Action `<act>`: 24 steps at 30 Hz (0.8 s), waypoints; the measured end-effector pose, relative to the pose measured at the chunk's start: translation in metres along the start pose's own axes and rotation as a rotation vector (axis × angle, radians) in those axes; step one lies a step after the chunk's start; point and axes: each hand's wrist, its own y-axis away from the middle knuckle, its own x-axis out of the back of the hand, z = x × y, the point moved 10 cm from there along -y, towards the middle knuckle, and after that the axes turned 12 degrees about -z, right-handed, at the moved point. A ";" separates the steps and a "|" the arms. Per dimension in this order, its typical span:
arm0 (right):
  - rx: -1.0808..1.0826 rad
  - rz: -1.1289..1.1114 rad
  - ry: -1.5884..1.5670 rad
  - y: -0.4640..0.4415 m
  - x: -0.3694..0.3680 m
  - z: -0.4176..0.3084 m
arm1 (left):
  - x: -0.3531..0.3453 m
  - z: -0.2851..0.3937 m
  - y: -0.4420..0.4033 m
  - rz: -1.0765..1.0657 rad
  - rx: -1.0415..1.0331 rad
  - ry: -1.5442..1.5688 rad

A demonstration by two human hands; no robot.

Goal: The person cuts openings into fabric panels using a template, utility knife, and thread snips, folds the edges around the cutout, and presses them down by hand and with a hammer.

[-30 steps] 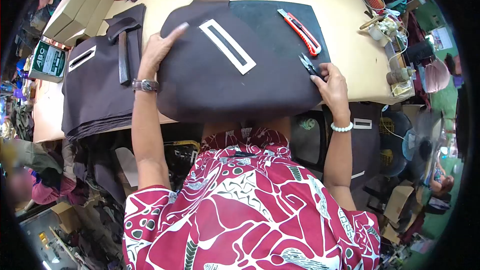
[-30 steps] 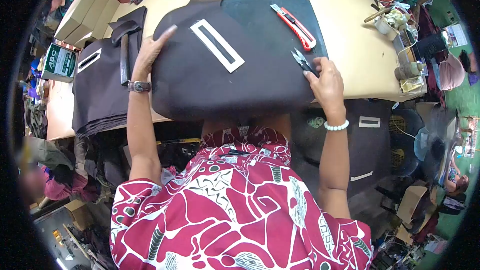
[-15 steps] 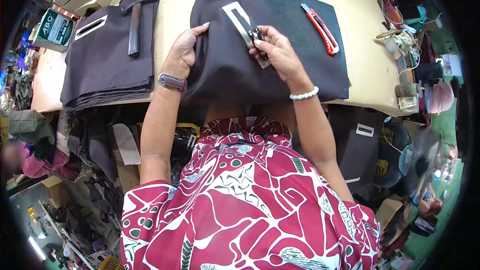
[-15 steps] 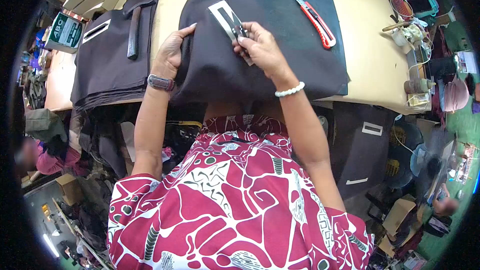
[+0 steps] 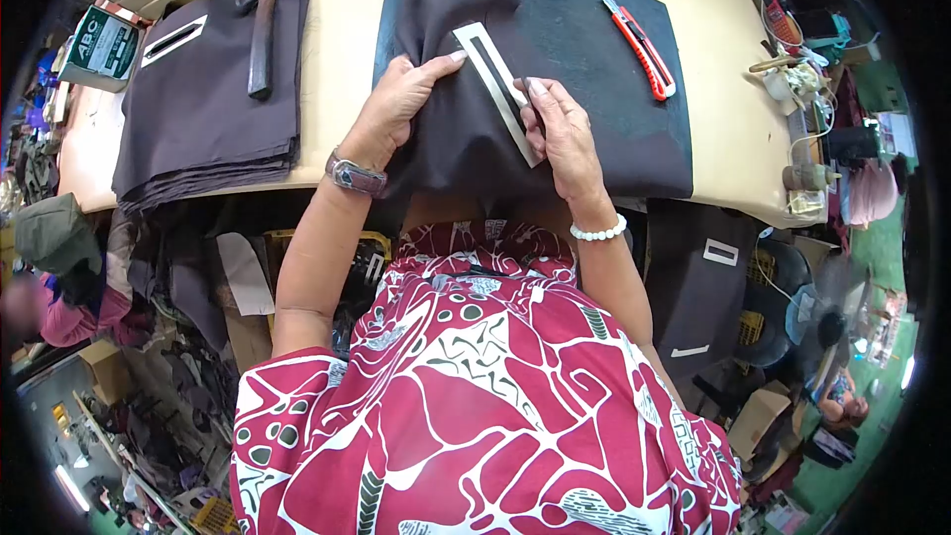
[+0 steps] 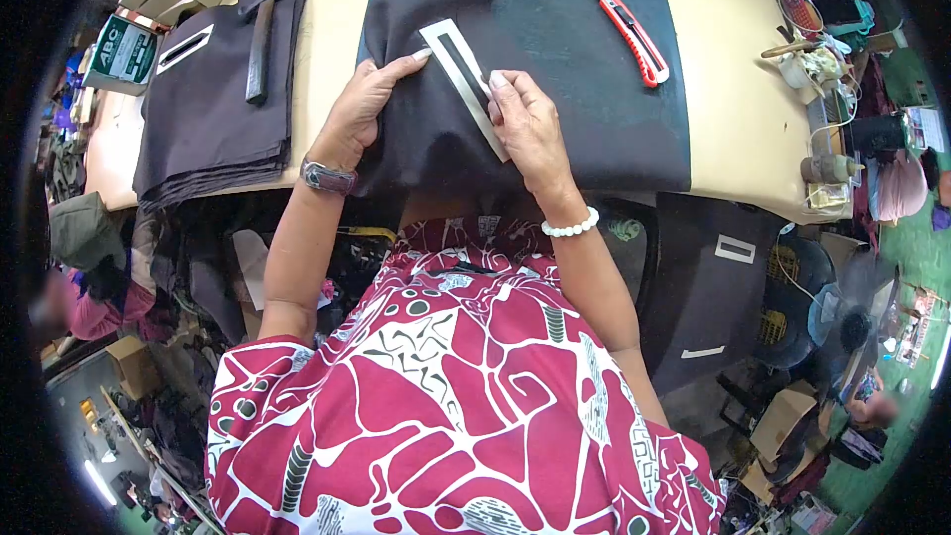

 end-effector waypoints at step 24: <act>-0.052 0.002 0.053 0.022 0.005 0.000 | -0.019 -0.001 0.016 0.121 -0.313 0.178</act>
